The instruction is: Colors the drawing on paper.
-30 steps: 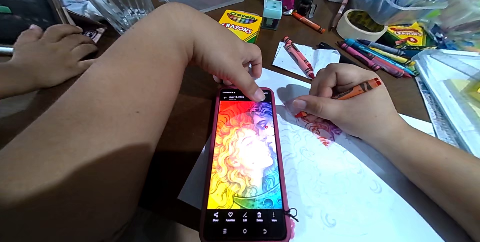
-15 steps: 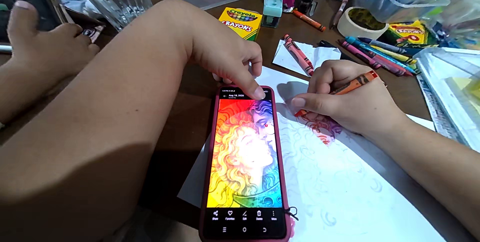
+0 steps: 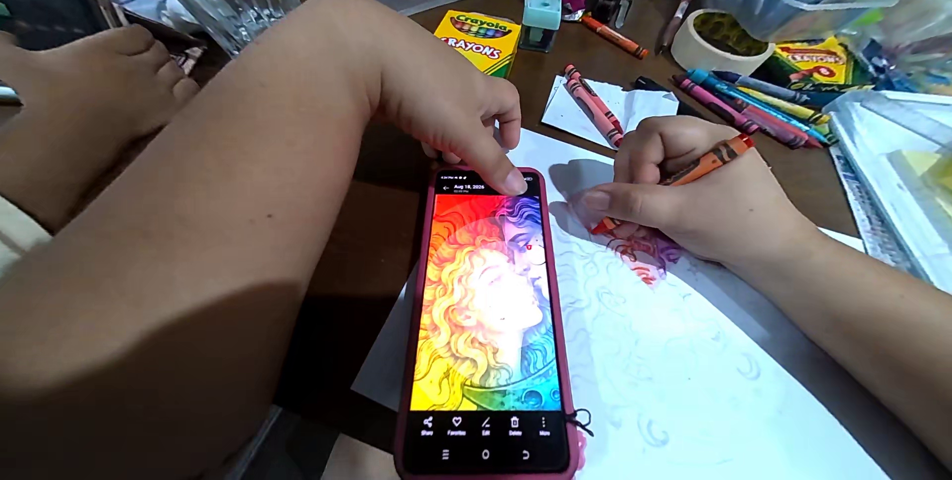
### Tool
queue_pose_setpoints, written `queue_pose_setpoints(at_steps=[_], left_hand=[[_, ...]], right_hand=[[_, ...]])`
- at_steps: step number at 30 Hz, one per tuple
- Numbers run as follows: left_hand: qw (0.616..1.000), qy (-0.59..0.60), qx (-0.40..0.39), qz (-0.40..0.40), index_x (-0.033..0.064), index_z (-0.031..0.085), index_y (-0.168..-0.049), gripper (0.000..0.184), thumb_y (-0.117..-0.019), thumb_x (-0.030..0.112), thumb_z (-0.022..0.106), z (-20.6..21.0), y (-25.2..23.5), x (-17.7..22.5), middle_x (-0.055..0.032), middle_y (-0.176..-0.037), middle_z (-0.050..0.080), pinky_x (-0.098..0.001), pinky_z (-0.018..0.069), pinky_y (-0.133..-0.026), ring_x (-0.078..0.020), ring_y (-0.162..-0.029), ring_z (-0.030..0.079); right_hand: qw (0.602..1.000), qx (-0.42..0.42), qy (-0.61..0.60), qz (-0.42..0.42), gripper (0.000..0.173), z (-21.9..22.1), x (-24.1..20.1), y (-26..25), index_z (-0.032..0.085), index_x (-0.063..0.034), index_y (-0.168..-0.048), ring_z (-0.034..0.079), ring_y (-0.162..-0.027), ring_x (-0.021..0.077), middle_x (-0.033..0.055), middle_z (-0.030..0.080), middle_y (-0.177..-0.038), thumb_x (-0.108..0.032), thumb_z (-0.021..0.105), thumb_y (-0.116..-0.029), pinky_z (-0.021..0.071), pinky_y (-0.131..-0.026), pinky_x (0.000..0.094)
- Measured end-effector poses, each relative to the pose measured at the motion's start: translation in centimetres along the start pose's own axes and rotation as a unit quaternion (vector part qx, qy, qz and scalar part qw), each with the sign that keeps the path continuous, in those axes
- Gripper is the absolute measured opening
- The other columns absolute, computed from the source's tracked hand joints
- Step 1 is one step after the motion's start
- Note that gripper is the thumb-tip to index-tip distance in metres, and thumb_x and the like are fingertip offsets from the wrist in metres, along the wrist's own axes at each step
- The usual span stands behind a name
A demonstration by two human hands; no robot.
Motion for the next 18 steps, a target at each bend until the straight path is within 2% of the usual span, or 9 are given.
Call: queue_pose_setpoints(at_steps=[4,7,10,12,14,16,18], left_hand=[[1.0,0.004,-0.002,-0.011,0.0046,0.06,-0.125,0.038,-0.0952,0.027,0.071,0.0,0.0,0.1,-0.0045,-0.084,0.064,-0.0241,0.0469,-0.061,-0.0098,-0.07,0.059],[1.0,-0.001,-0.001,-0.018,0.0051,0.06,-0.126,0.04,-0.0953,0.028,0.071,0.0,0.0,0.2,-0.005,-0.087,0.065,-0.0252,0.0481,-0.063,-0.0104,-0.073,0.06],[1.0,-0.004,0.001,-0.016,0.0045,0.06,-0.125,0.039,-0.0952,0.028,0.071,0.0,0.0,0.2,-0.0062,-0.087,0.064,-0.0269,0.0492,-0.064,-0.012,-0.073,0.06],[1.0,-0.006,0.002,-0.017,0.0043,0.06,-0.126,0.04,-0.0953,0.028,0.071,0.0,0.1,0.2,-0.0056,-0.086,0.064,-0.0259,0.0481,-0.064,-0.0112,-0.072,0.059],[1.0,-0.006,0.001,-0.02,0.0041,0.06,-0.125,0.039,-0.0956,0.027,0.07,0.0,0.1,0.4,-0.0054,-0.086,0.065,-0.0254,0.0483,-0.064,-0.0107,-0.072,0.06],[1.0,-0.001,-0.002,-0.014,0.0034,0.06,-0.125,0.04,-0.0954,0.027,0.07,0.0,0.1,0.2,-0.0054,-0.085,0.065,-0.0251,0.0481,-0.063,-0.0106,-0.071,0.06],[1.0,0.001,-0.003,-0.007,0.0034,0.059,-0.124,0.039,-0.0952,0.028,0.071,0.0,0.1,0.1,-0.0041,-0.082,0.064,-0.0234,0.0481,-0.062,-0.0091,-0.069,0.059]], right_hand=[[1.0,0.005,0.006,0.001,0.031,0.1,-0.1,0.0,0.05,-0.0188,-0.075,0.055,-0.051,-0.004,-0.0119,0.057,-0.062,-0.008,0.079,-0.0824,0.0486,-0.048,0.0113],[1.0,0.001,-0.006,0.013,0.031,0.1,-0.2,-0.1,0.051,-0.0183,-0.073,0.057,-0.05,-0.003,-0.0108,0.058,-0.062,-0.006,0.078,-0.0815,0.0513,-0.047,0.0129],[1.0,0.004,-0.005,0.012,0.032,0.1,-0.1,-0.1,0.049,-0.0186,-0.074,0.054,-0.049,-0.0027,-0.0107,0.055,-0.062,-0.007,0.078,-0.0826,0.0487,-0.046,0.0123],[0.999,-0.008,-0.04,0.019,0.032,-0.1,-0.1,-0.1,0.05,-0.0188,-0.072,0.055,-0.05,-0.0019,-0.0104,0.056,-0.061,-0.005,0.076,-0.0831,0.0501,-0.046,0.0133],[0.994,-0.003,-0.102,0.035,0.026,-0.6,-0.1,-0.2,0.051,-0.0196,-0.076,0.057,-0.049,-0.001,-0.01,0.06,-0.063,-0.008,0.066,-0.0941,0.0509,-0.044,0.0146],[0.992,0.036,-0.114,0.047,0.023,-1.2,-0.4,-0.3,0.053,-0.0211,-0.083,0.05,-0.045,-0.0033,-0.011,0.061,-0.065,-0.019,0.053,-0.1058,0.0424,-0.04,0.0113],[0.988,0.065,-0.127,0.055,0.021,-2.0,-0.3,-0.5,0.05,-0.0213,-0.087,0.045,-0.044,-0.0044,-0.0109,0.06,-0.068,-0.023,0.051,-0.1081,0.0381,-0.04,0.0094]])
Point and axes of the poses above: each hand's wrist, its own y-axis away from the middle knuckle, its own z-axis out of the palm, x = y × z, the point moved 1 cm from there along -y, towards the middle knuckle
